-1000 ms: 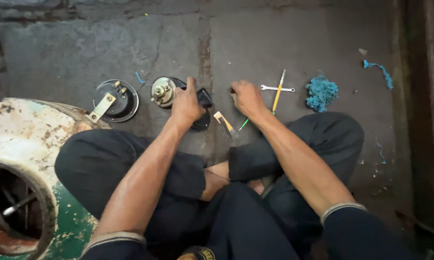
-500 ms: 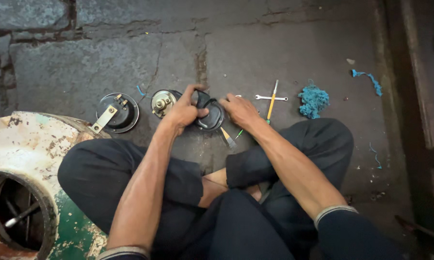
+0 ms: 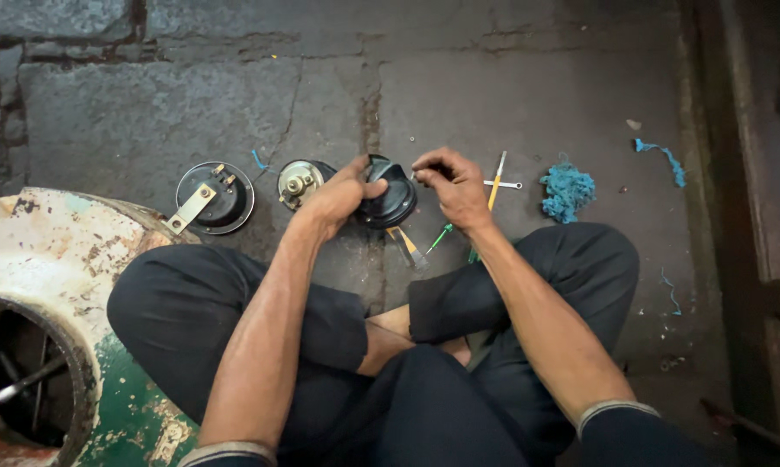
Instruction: The person sits on the floor and uses a screwdriver and wrench to disassemble and adjust a small mechanical component. They remove a black cover, manipulate internal parts, and tighten a bolt on the metal housing.
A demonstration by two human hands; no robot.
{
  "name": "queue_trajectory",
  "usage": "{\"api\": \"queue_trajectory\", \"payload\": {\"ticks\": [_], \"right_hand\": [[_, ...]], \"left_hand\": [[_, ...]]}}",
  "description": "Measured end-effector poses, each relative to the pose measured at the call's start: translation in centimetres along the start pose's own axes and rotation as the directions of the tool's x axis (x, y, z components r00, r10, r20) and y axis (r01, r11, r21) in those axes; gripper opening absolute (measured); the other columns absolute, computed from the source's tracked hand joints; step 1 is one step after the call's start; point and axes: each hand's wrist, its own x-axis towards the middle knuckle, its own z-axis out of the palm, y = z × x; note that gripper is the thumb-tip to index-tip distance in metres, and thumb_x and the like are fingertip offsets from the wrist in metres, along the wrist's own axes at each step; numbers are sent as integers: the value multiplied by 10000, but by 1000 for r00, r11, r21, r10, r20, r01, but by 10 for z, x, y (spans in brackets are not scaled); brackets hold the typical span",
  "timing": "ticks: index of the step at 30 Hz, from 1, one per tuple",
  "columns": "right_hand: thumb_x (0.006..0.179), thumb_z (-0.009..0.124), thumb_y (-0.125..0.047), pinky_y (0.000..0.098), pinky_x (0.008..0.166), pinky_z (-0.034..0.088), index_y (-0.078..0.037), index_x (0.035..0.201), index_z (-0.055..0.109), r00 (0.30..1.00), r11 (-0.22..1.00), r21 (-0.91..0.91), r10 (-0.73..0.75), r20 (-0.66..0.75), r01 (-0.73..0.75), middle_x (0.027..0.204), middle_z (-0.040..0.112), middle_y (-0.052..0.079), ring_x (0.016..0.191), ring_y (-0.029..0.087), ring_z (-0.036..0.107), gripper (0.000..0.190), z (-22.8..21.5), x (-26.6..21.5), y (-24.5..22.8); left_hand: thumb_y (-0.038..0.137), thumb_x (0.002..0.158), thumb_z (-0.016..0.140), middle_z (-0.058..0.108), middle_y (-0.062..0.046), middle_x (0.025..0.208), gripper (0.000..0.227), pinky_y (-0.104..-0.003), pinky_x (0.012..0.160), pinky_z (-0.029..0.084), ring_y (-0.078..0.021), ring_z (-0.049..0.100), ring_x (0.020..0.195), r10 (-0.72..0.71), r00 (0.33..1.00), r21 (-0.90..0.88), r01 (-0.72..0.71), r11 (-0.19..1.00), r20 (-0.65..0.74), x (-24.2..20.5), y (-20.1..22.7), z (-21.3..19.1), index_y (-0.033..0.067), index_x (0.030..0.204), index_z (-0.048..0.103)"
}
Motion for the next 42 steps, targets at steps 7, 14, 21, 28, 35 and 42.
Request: {"api": "queue_trajectory", "payload": {"ticks": [7, 14, 21, 28, 35, 42], "right_hand": [[876, 736, 64, 256, 785, 532, -52, 987, 747, 971, 959, -169, -214, 102, 229, 1012, 603, 30, 916, 122, 628, 161, 9, -4, -15], [810, 781, 46, 318, 731, 516, -78, 987, 765, 964, 904, -339, -230, 132, 261, 975, 595, 56, 845, 182, 633, 216, 10, -4, -27], [796, 715, 87, 375, 766, 536, -46, 1031, 704, 887, 688, -564, -404, 226, 457, 1000, 609, 111, 900, 282, 659, 271, 17, -17, -41], [848, 715, 103, 349, 757, 550, -46, 1021, 703, 927, 802, -467, -347, 144, 373, 1005, 598, 109, 880, 259, 669, 229, 22, -17, -44], [837, 771, 75, 364, 741, 541, -42, 1039, 695, 863, 679, -549, -473, 181, 487, 1002, 593, 99, 869, 271, 672, 246, 19, -22, -46], [845, 772, 73, 344, 711, 531, -50, 1056, 707, 849, 656, -593, -520, 92, 466, 1026, 586, 116, 835, 252, 658, 253, 18, -31, -56]], "left_hand": [[260, 919, 647, 425, -177, 1597, 741, -320, 1197, 271, -255, 396, 1482, 3, 997, 161, -15, 987, 74, -5, 0, 0, -29, 1532, 347], [278, 952, 617, 432, -166, 1591, 696, -318, 1200, 279, -249, 403, 1486, 34, 997, 243, -49, 969, 67, -10, 6, 0, -27, 1527, 369], [280, 940, 620, 456, -151, 1580, 687, -313, 1192, 281, -233, 404, 1477, 50, 994, 302, -79, 950, 101, -11, 8, 1, -10, 1520, 392], [271, 938, 632, 472, -150, 1571, 672, -308, 1190, 291, -232, 422, 1471, 67, 993, 311, -93, 946, 93, -19, 18, -1, 3, 1513, 411], [273, 925, 646, 493, -152, 1558, 680, -304, 1177, 309, -228, 449, 1456, 108, 989, 293, -134, 947, 101, -30, 27, 2, 16, 1514, 422], [271, 916, 670, 493, -165, 1557, 704, -314, 1169, 323, -239, 460, 1448, 197, 973, 232, -221, 947, 123, -42, 33, 8, 6, 1516, 415]]}}
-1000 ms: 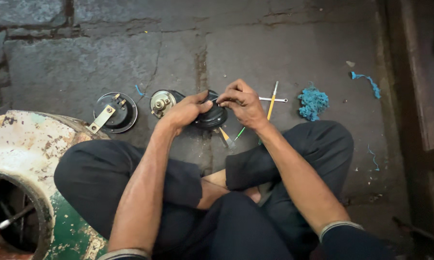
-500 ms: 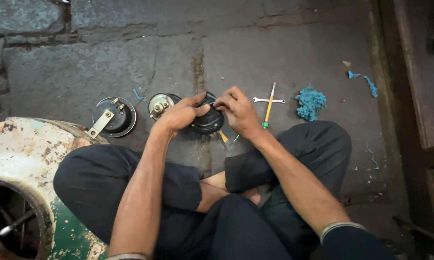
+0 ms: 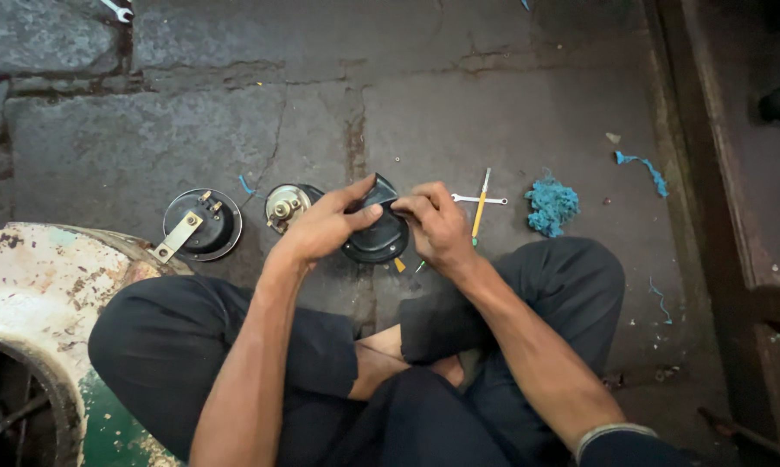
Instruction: The person sits on the floor and uses a screwdriver and wrench to disassemble and adjust a small mechanical component. They remove a black cover, manipulate internal parts, and tighten a bolt on the metal housing.
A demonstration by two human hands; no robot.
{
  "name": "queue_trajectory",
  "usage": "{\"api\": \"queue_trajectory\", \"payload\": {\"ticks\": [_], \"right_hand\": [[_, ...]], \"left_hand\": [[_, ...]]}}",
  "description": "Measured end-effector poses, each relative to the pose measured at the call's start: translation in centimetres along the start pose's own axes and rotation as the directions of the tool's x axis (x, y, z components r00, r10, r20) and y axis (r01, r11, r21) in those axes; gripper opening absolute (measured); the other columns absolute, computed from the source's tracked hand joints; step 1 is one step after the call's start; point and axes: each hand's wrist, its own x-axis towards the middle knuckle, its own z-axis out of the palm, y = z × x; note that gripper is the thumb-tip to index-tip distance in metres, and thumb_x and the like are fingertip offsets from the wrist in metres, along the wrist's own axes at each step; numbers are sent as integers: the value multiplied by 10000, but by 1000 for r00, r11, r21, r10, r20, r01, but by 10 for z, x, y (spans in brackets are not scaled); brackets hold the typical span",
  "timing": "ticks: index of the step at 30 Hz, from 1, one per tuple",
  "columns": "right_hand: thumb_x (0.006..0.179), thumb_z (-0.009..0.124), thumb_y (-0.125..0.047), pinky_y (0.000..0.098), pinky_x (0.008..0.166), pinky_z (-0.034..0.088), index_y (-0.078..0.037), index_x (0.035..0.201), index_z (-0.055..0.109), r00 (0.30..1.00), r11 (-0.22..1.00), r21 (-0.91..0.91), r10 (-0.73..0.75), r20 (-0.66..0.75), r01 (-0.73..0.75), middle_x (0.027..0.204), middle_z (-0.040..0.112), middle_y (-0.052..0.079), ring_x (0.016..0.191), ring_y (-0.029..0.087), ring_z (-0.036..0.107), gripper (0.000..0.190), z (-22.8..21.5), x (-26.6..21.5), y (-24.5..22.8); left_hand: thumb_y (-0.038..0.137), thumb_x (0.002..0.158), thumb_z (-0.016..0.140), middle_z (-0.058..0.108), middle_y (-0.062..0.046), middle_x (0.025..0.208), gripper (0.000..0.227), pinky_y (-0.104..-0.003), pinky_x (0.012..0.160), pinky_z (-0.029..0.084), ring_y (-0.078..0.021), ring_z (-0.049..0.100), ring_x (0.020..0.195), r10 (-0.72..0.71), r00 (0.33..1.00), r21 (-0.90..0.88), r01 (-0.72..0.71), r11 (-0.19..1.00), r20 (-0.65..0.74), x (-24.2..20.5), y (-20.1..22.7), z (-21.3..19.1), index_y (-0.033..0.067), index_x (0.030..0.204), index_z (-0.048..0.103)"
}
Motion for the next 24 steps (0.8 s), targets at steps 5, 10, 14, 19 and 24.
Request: {"api": "queue_trajectory", "payload": {"ticks": [5, 10, 14, 19, 24], "right_hand": [[843, 792, 71, 309, 728, 527, -58, 1052, 711, 999, 993, 112, 37, -9, -36, 1005, 579, 81, 850, 205, 646, 258, -3, -3, -6], [838, 775, 102, 288, 710, 517, -70, 1056, 751, 996, 987, 145, 80, -31, -75, 1002, 588, 71, 830, 166, 634, 278, -9, -9, -14], [834, 769, 106, 279, 732, 523, -85, 1059, 757, 991, 974, 194, 128, -46, -117, 992, 589, 57, 847, 165, 631, 296, -13, -11, -19], [840, 772, 101, 275, 732, 517, -85, 1071, 756, 990, 969, 212, 136, -28, -127, 984, 601, 60, 845, 168, 630, 298, -16, -8, -23], [863, 769, 96, 273, 754, 532, -82, 1106, 739, 989, 967, 234, 122, -82, -100, 995, 636, 65, 871, 166, 647, 303, -17, -5, -26]], "left_hand": [[268, 902, 684, 512, -177, 1539, 721, -315, 1167, 333, -236, 479, 1438, 89, 996, 114, -88, 990, -6, -10, 7, 3, 8, 1520, 421], [275, 906, 680, 520, -175, 1541, 717, -311, 1164, 348, -230, 496, 1432, 159, 987, 112, -160, 981, 21, -17, 10, 7, -5, 1514, 423], [269, 917, 684, 498, -180, 1558, 708, -315, 1175, 327, -233, 463, 1453, 197, 980, 88, -198, 976, 23, -19, 10, 11, -23, 1508, 425], [284, 917, 678, 510, -180, 1547, 716, -314, 1171, 335, -229, 476, 1445, 183, 983, 89, -185, 979, 27, -20, 9, 11, -25, 1510, 422], [293, 934, 661, 483, -181, 1572, 714, -319, 1183, 315, -234, 453, 1463, 201, 979, 46, -202, 978, 30, -19, 8, 11, -34, 1517, 409]]}}
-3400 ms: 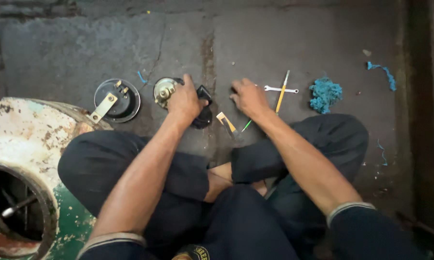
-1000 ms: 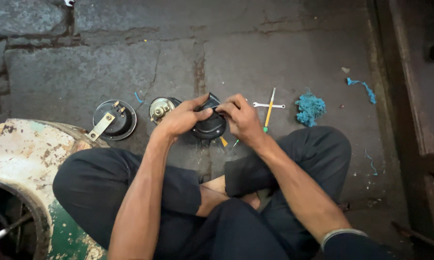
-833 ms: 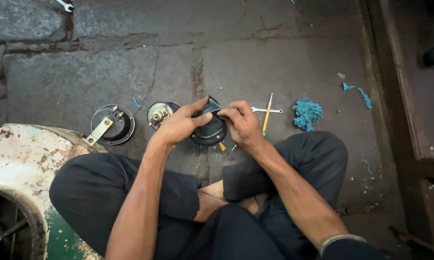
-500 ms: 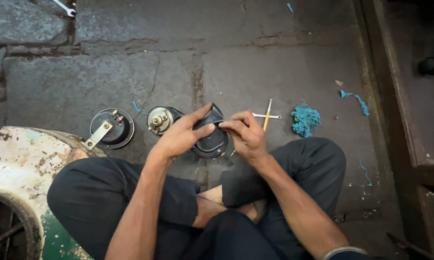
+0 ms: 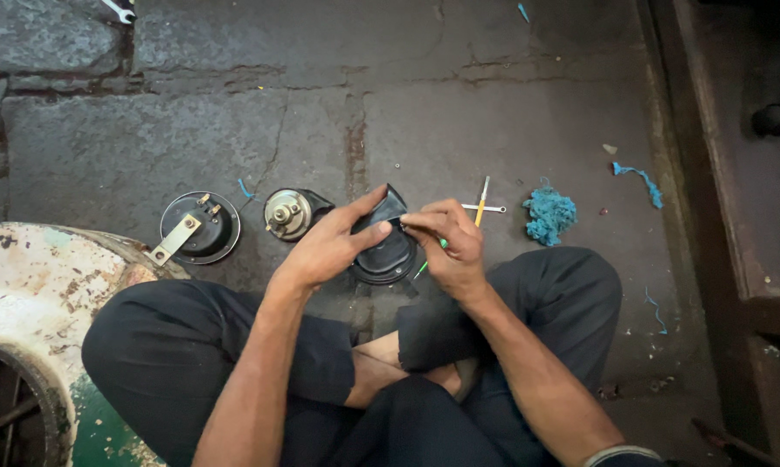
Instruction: The person sits on the floor and uses a screwdriver and wrench to disassemble and adjust a small mechanical component. They remove a black cover, manipulate internal parts, and tighten a bolt on the metal housing.
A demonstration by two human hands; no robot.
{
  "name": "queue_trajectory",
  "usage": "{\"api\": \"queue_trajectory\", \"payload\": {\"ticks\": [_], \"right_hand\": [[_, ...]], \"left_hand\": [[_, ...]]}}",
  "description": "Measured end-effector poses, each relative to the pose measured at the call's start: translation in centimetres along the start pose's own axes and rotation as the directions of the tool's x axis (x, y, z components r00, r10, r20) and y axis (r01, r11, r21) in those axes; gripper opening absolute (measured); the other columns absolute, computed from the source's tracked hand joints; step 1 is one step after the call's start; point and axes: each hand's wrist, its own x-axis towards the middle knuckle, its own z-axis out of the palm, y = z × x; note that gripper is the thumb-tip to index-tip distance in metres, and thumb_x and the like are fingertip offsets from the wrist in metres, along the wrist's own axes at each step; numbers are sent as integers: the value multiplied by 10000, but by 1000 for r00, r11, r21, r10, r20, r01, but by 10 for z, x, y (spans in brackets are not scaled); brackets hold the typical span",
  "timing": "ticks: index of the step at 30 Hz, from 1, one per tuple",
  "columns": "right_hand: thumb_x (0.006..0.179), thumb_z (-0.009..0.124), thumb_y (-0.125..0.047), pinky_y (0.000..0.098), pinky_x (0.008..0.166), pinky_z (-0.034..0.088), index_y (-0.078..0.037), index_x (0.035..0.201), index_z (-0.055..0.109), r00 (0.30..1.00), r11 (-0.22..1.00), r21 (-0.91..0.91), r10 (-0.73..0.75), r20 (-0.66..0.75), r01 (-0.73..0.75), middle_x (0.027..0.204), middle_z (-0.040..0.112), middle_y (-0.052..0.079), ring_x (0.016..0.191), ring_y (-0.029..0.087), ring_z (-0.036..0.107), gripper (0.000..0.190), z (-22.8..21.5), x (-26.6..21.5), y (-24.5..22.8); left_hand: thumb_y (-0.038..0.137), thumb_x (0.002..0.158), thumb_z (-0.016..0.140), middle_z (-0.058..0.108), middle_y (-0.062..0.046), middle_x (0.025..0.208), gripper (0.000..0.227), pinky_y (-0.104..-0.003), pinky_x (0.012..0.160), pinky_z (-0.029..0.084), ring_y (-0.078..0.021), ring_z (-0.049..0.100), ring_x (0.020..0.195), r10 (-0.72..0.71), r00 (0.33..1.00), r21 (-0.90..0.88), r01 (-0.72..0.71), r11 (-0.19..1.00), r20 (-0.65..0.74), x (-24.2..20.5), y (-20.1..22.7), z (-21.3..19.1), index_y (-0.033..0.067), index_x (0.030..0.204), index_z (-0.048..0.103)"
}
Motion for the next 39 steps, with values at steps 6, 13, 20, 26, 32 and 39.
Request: {"api": "queue_trajectory", "payload": {"ticks": [6, 13, 20, 26, 32, 39], "right_hand": [[884, 694, 137, 263, 724, 545, -74, 1122, 737, 999, 999, 29, 28, 23, -28, 1010, 639, 79, 856, 158, 655, 321, -1, 1, 0], [912, 665, 149, 258, 732, 541, -65, 1142, 729, 1000, 1000, 20, -11, 18, 10, 1022, 639, 78, 852, 147, 652, 321, -2, 2, 0], [913, 674, 139, 255, 715, 560, -74, 1140, 727, 999, 999, 54, 6, 32, -7, 1020, 647, 66, 830, 140, 672, 316, -5, 4, -2], [818, 738, 130, 304, 745, 549, -92, 1119, 742, 987, 983, -118, -127, 102, 139, 1029, 638, 82, 874, 207, 676, 374, -7, 4, 0], [810, 733, 137, 323, 777, 545, -68, 1063, 729, 992, 991, -105, -72, 105, 83, 1045, 631, 85, 924, 226, 670, 325, -4, 1, 3], [822, 731, 136, 311, 758, 536, -68, 1049, 726, 995, 993, -115, -31, 100, 42, 1024, 609, 79, 898, 211, 654, 306, -3, -1, 5]], "left_hand": [[278, 933, 665, 448, -177, 1594, 718, -319, 1198, 285, -227, 408, 1486, -23, 1000, -45, 22, 999, -20, 1, -3, 0, -36, 1522, 399], [266, 930, 664, 450, -177, 1594, 718, -319, 1201, 295, -228, 422, 1485, -17, 1000, -34, 17, 999, -7, 2, -4, -1, -32, 1524, 393], [247, 923, 670, 479, -176, 1575, 708, -318, 1186, 314, -228, 448, 1465, -17, 1000, -14, 17, 1000, -16, -1, 5, -1, -24, 1521, 405], [243, 916, 680, 521, -166, 1541, 696, -317, 1161, 344, -220, 481, 1438, -42, 999, 35, 42, 998, -20, -4, 14, 1, 6, 1518, 422], [240, 912, 677, 533, -176, 1526, 691, -320, 1150, 360, -229, 502, 1421, -35, 999, 90, 37, 995, -20, -3, 15, 2, 6, 1512, 427], [249, 921, 671, 548, -193, 1498, 678, -325, 1131, 378, -238, 518, 1400, -45, 998, 158, 51, 986, -40, -4, 13, 2, 7, 1507, 432]]}}
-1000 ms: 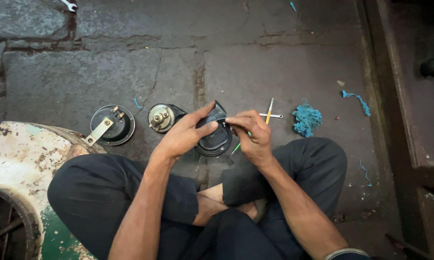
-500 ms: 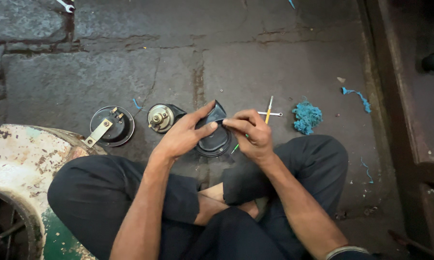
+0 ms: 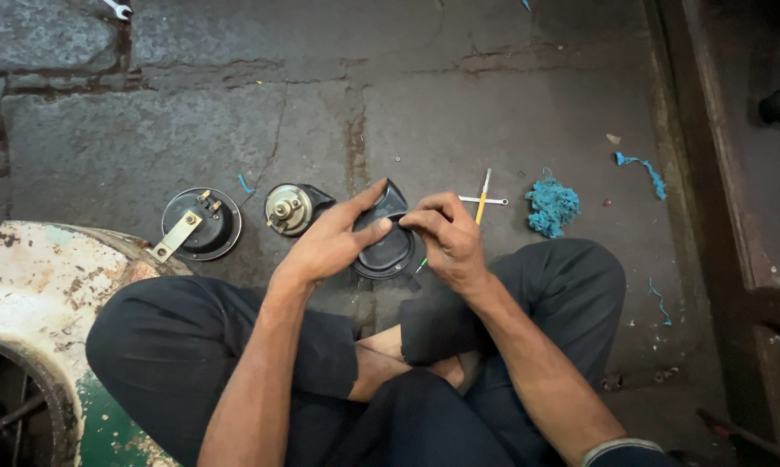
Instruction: The person sits on the floor and uses a screwdriver and wrench to disassemble and adjust a small mechanical component. They remove a black cover, manipulate internal parts, and tighten a bolt on the metal housing.
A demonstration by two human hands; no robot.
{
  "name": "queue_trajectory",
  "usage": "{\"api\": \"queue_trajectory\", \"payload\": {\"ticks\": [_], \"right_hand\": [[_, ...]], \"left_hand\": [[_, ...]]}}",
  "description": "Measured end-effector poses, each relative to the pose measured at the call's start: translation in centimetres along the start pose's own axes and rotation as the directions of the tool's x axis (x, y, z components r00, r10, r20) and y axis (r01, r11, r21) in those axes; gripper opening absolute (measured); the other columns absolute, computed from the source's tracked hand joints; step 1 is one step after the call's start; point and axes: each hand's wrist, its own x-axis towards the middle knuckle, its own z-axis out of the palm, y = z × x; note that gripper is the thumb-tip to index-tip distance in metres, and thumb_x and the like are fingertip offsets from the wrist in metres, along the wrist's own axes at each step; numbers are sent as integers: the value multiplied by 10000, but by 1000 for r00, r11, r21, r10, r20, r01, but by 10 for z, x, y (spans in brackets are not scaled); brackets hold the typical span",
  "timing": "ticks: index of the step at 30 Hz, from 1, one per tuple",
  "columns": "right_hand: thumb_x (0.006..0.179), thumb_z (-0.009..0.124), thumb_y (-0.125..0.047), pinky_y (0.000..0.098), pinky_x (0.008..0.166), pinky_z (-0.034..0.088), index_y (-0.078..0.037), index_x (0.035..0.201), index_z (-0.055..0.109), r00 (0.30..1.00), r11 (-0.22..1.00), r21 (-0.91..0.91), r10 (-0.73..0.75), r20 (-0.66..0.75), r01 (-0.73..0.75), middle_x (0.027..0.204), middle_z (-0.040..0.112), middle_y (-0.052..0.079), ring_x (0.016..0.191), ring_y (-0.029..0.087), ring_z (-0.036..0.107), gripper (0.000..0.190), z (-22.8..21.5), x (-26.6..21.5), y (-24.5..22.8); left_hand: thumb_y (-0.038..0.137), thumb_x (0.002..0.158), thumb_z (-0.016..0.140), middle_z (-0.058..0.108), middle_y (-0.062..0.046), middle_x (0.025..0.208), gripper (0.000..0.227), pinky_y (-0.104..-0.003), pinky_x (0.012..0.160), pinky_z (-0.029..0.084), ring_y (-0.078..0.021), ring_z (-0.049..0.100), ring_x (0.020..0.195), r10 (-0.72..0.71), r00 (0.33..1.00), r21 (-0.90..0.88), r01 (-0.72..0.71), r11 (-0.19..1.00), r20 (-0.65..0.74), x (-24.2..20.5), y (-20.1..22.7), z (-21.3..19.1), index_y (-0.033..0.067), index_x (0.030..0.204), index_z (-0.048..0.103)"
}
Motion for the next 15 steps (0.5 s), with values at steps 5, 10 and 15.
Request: {"api": "queue_trajectory", "payload": {"ticks": [5, 10, 15], "right_hand": [[824, 744, 127, 308, 743, 529, -67, 1046, 723, 1000, 1000, -1, -6, 9, 6, 1019, 587, 83, 887, 213, 650, 295, 0, 1, 2], [823, 730, 142, 311, 728, 528, -60, 1048, 719, 999, 999, -19, -28, 31, 28, 1015, 577, 91, 870, 215, 651, 303, -1, -1, 5], [797, 720, 150, 318, 730, 531, -62, 1058, 723, 998, 998, -49, -44, 38, 46, 1019, 576, 95, 878, 222, 656, 336, -3, -1, 5]], "left_hand": [[244, 927, 666, 567, -204, 1481, 673, -323, 1128, 382, -245, 537, 1389, 29, 1000, -15, -29, 999, 10, 1, 0, 0, 1, 1508, 429], [245, 922, 664, 575, -205, 1470, 678, -323, 1124, 390, -244, 553, 1376, 12, 1000, -21, -12, 1000, 14, 2, -2, 1, -2, 1508, 428], [249, 931, 671, 544, -210, 1494, 673, -329, 1139, 371, -251, 515, 1405, 12, 1000, 14, -12, 1000, 8, 3, -4, 1, -7, 1504, 428]]}}
